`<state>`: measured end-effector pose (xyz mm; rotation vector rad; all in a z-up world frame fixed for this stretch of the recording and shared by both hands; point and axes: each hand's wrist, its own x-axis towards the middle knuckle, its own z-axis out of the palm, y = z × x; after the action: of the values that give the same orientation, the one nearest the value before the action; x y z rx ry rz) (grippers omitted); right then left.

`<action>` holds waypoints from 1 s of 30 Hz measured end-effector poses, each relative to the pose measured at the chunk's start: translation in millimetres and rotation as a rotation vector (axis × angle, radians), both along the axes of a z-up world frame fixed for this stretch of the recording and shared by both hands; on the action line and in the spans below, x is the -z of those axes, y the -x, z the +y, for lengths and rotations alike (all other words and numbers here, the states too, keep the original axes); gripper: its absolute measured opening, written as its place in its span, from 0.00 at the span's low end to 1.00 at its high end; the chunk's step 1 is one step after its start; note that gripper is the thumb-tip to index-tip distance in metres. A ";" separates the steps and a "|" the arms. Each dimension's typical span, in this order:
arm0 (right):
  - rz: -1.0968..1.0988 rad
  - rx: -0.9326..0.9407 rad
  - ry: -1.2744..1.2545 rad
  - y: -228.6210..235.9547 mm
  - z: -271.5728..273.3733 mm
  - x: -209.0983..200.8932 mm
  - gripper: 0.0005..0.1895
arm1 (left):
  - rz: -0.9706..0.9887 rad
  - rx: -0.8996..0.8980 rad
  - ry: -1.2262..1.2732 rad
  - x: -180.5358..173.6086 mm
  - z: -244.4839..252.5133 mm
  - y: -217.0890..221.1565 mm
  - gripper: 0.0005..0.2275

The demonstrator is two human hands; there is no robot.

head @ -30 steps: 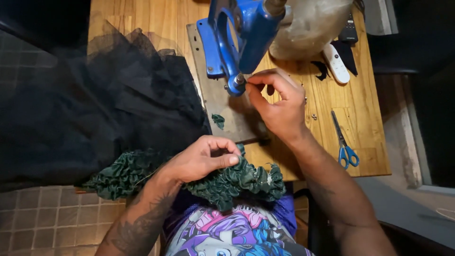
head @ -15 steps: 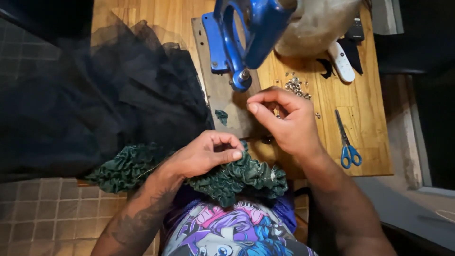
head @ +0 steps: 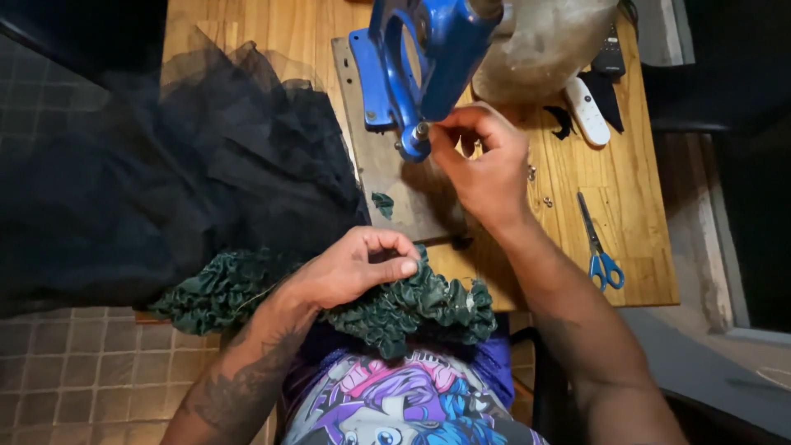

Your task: Attaching metal eyelets to fabric using a manual press and trimming excess material with scissors

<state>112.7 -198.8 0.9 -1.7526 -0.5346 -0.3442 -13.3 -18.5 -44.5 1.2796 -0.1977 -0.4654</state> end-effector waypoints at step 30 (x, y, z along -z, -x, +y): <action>0.396 -0.180 -0.250 -0.9 9.0 -9.3 0.13 | 0.016 0.023 0.005 -2.3 2.6 -2.3 0.05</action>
<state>113.7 -189.8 10.3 -1.4671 -0.3422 0.0635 -11.1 -15.9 -42.2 1.2698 -0.2003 -0.4943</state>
